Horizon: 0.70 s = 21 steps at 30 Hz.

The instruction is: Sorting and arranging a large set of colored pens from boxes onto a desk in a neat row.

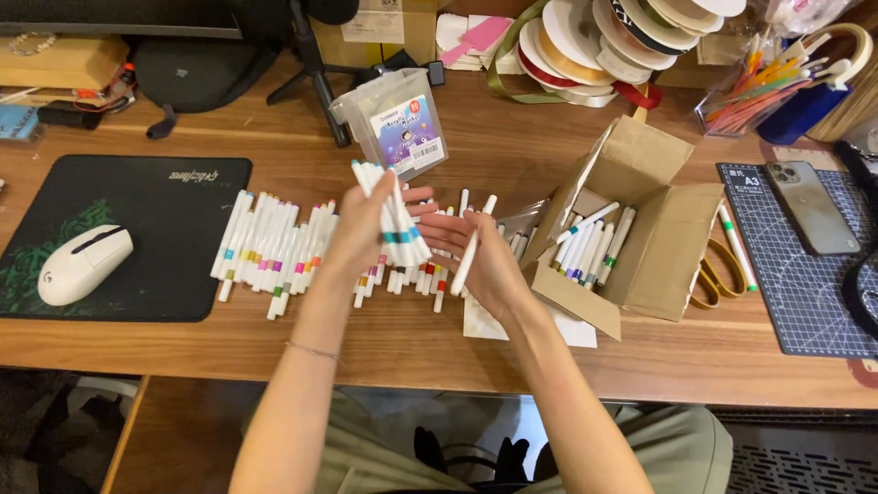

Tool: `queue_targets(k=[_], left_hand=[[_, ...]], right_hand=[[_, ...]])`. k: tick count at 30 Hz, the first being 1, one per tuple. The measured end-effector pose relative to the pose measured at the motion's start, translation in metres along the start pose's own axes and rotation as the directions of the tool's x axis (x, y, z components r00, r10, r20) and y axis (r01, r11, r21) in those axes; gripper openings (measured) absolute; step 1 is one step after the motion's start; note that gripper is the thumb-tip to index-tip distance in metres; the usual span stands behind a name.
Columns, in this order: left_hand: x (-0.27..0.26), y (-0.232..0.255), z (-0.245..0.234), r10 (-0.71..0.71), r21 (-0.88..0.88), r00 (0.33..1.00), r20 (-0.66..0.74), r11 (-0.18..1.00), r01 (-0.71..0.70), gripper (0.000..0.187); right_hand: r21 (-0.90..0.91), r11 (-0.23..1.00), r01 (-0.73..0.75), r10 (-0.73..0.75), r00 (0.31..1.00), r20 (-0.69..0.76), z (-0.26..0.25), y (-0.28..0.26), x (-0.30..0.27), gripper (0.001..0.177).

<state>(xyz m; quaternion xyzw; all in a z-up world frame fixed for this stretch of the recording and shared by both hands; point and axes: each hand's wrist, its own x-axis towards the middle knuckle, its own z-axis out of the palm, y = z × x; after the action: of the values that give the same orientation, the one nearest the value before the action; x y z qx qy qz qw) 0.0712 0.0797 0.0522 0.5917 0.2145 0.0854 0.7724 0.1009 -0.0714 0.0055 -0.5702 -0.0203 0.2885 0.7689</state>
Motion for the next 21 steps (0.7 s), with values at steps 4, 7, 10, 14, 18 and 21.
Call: queue_targets(k=[4, 7, 10, 14, 18, 21], left_hand=[[0.005, 0.017, -0.021, -0.048, 0.131, 0.998, 0.032, 0.990, 0.043, 0.052], [0.018, 0.012, -0.039, -0.035, 0.251, 0.999, 0.030, 0.968, 0.026, 0.051], [0.085, -0.049, -0.099, 0.036, 0.499, 0.997, 0.068, 0.864, -0.065, 0.057], [0.067, -0.058, -0.066, -0.004, 0.583, 0.997, 0.073, 0.812, -0.039, 0.060], [0.134, -0.144, -0.063, 0.245, 0.944, 0.968, 0.056, 0.303, -0.132, 0.042], [0.158, -0.172, -0.039, 0.456, 0.997, 0.887, 0.069, -0.046, -0.054, 0.041]], right_hand=[[-0.111, 0.992, 0.067, -0.058, 0.995, 0.080, 0.001, -0.004, 0.000, 0.075], [0.195, 0.980, 0.025, -0.031, 0.999, 0.024, -0.018, 0.021, 0.017, 0.054], [0.299, 0.954, 0.010, -0.050, 0.991, 0.126, -0.012, 0.014, 0.004, 0.044], [0.353, 0.936, 0.016, -0.074, 0.986, 0.151, -0.002, 0.011, -0.005, 0.040], [0.176, 0.975, 0.135, -0.150, 0.986, 0.075, 0.011, -0.004, -0.022, 0.039], [-0.099, 0.962, 0.255, -0.257, 0.966, -0.005, 0.008, 0.001, -0.027, 0.032]])
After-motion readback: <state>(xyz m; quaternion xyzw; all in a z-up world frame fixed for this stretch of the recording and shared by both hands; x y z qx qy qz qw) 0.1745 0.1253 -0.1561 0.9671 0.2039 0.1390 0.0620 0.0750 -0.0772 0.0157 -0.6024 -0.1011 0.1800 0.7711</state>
